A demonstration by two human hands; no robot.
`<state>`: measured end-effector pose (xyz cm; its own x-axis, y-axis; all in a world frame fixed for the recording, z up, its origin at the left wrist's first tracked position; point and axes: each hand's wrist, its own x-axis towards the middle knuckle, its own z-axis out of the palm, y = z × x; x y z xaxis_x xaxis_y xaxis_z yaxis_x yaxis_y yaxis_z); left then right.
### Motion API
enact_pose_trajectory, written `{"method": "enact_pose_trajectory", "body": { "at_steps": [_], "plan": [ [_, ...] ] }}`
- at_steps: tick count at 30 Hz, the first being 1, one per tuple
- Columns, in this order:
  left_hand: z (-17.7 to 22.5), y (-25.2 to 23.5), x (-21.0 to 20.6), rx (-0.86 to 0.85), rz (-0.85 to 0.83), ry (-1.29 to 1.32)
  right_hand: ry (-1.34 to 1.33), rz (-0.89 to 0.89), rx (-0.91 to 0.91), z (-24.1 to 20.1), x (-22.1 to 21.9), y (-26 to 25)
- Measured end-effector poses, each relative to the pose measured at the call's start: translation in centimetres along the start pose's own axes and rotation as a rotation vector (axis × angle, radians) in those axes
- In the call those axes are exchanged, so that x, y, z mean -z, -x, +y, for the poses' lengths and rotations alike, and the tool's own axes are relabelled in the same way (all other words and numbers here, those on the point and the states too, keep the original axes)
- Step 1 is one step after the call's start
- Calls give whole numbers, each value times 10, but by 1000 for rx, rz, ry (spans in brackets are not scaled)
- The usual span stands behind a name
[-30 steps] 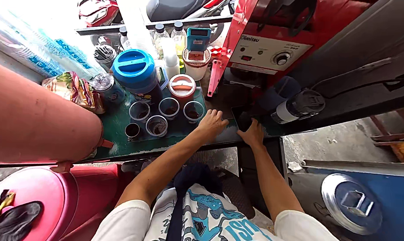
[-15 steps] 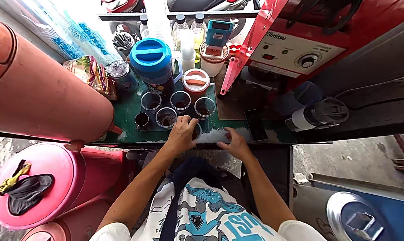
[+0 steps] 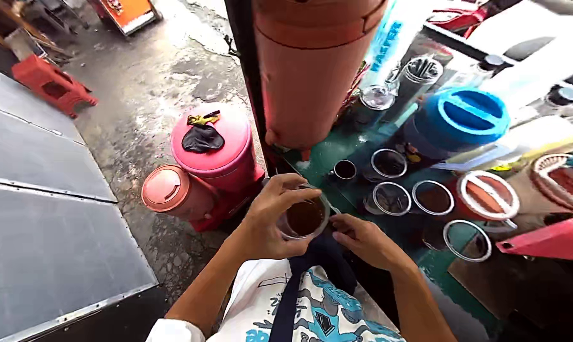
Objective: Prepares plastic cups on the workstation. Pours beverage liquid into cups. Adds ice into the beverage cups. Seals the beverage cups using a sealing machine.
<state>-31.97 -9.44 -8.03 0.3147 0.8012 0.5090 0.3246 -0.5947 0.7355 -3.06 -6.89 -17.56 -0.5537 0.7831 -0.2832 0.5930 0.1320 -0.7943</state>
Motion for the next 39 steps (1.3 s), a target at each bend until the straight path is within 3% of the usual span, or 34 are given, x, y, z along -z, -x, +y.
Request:
{"method": "enact_pose_trajectory", "body": {
  "at_steps": [5, 10, 14, 18, 22, 26, 30, 32, 34, 39],
  "plan": [
    [4, 71, 103, 39, 430, -111, 78, -180, 207, -94, -6, -128],
    [-16, 134, 194, 57, 680, 14, 215, -144, 308, -191, -67, -285],
    [-43, 180, 266, 115, 815, 10, 432, -76, 196, -238, -117, -430],
    [-55, 254, 318, 317, 1055, -90, 740, -84, 77, -241, -143, -525],
    [-46, 308, 334, 371, 1337, -26, 978, -233, 4, -238, -154, -557],
    [-35, 320, 341, 387, 1460, -171, 1084, -277, 33, -257, -173, -565],
    [-14, 337, 317, 338, 1594, -201, 1167, -310, 115, -274, -193, -554],
    [-1, 353, 292, 341, 1597, -252, 1114, -246, 143, -280, -195, -553],
    [14, 370, 263, 447, 1641, -378, 982, -145, 158, -286, -193, -543],
    [38, 383, 222, 513, 1589, -428, 464, 36, 356, -334, -203, -494]
  ]
}}
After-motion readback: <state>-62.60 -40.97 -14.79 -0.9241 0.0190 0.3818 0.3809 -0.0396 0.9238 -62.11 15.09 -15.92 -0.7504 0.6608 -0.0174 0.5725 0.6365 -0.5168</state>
